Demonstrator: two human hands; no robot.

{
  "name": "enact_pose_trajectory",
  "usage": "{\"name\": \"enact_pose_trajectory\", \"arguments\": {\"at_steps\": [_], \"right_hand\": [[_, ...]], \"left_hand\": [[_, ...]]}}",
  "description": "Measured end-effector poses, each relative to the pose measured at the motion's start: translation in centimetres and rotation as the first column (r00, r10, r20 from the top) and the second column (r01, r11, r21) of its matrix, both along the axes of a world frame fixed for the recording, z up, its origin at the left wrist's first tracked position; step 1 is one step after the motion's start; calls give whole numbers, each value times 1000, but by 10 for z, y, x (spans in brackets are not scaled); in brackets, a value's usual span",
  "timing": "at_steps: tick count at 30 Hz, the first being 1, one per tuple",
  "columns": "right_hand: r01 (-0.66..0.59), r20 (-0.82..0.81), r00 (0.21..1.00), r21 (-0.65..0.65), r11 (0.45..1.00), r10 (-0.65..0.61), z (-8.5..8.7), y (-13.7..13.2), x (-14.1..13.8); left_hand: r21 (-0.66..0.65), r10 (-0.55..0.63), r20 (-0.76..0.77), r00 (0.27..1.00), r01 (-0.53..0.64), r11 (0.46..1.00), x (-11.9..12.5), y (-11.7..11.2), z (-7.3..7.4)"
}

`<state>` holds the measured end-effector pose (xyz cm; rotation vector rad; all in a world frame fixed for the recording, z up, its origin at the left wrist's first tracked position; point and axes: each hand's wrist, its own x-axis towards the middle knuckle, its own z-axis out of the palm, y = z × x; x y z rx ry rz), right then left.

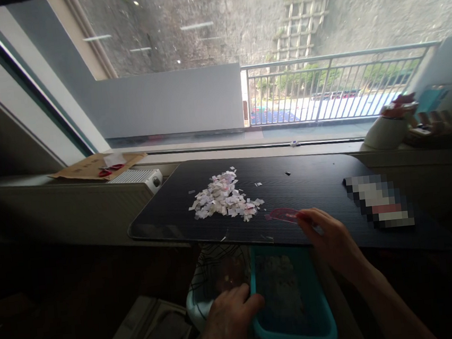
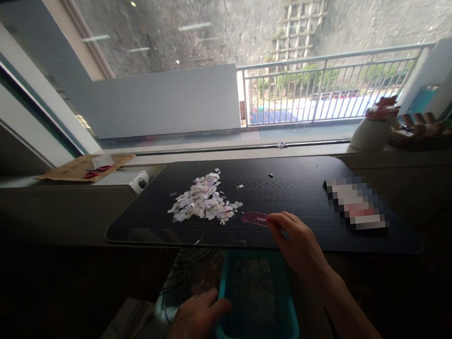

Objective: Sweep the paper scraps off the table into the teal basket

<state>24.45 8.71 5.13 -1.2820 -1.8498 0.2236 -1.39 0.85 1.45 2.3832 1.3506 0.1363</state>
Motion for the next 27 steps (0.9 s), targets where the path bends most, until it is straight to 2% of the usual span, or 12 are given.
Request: {"name": "enact_pose_trajectory", "arguments": {"at_steps": [3,6,12,17,24,27], "right_hand": [[94,66,994,-14,996,-93,-1,11,-4],[152,96,984,-29,988,-149,-4,11,-11],[10,88,996,-67,998,-4,-2,2,-34],[80,84,993,-31,996,-78,-6,-7,-36],[-118,49,991,-65,991,121,-6,-33,-59],[-41,38,998,-34,999,42,-1,-18,-59]], "left_hand": [[-5,4,27,1000,-4,1000,0,0,-4],[14,-5,43,999,4,1000,0,0,-6],[10,-5,0,1000,5,1000,3,1,-7],[12,-46,-21,999,46,999,10,2,-3],[4,-44,-54,998,45,999,14,2,3],[14,-47,-59,997,48,999,13,2,1]]}}
